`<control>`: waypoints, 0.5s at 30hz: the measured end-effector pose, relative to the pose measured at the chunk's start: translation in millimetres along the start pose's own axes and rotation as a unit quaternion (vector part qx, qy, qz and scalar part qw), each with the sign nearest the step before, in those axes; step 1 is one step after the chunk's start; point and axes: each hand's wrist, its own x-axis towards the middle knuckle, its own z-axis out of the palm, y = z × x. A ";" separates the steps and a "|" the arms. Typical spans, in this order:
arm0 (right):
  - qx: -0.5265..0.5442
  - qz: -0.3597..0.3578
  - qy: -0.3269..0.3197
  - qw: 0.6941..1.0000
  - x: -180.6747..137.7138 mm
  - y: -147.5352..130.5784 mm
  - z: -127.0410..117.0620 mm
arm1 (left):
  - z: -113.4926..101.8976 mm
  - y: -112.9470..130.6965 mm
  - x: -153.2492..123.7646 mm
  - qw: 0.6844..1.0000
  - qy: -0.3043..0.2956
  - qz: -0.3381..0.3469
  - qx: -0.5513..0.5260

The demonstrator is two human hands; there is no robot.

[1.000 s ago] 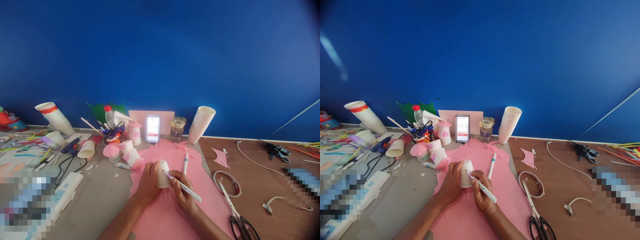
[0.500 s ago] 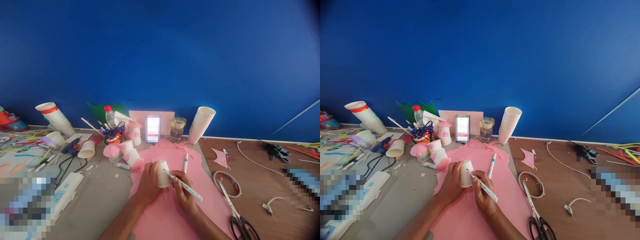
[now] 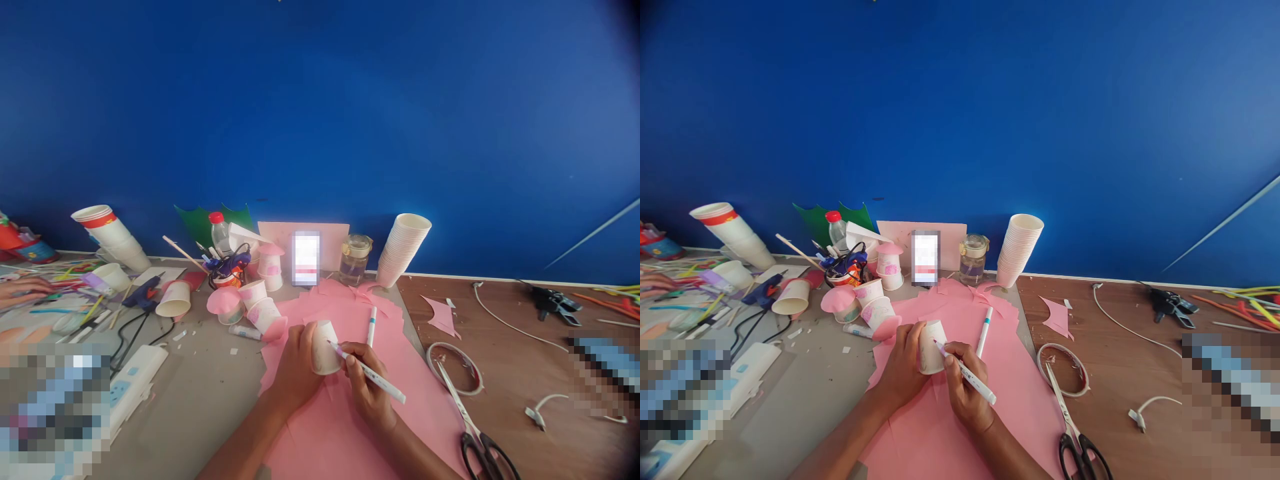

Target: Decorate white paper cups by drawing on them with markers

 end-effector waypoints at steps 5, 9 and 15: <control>0.005 -0.004 -0.008 1.000 -1.2 1.5 0.1 | -0.8 -0.1 0.5 1.000 -0.003 0.008 0.012; 0.004 -0.016 -0.012 1.000 -1.0 0.7 0.6 | 0.3 -1.0 -0.2 1.000 -0.002 0.012 0.007; 0.003 -0.024 -0.007 1.000 -1.8 0.7 1.5 | 3.8 -5.0 -2.9 0.999 0.001 -0.015 -0.030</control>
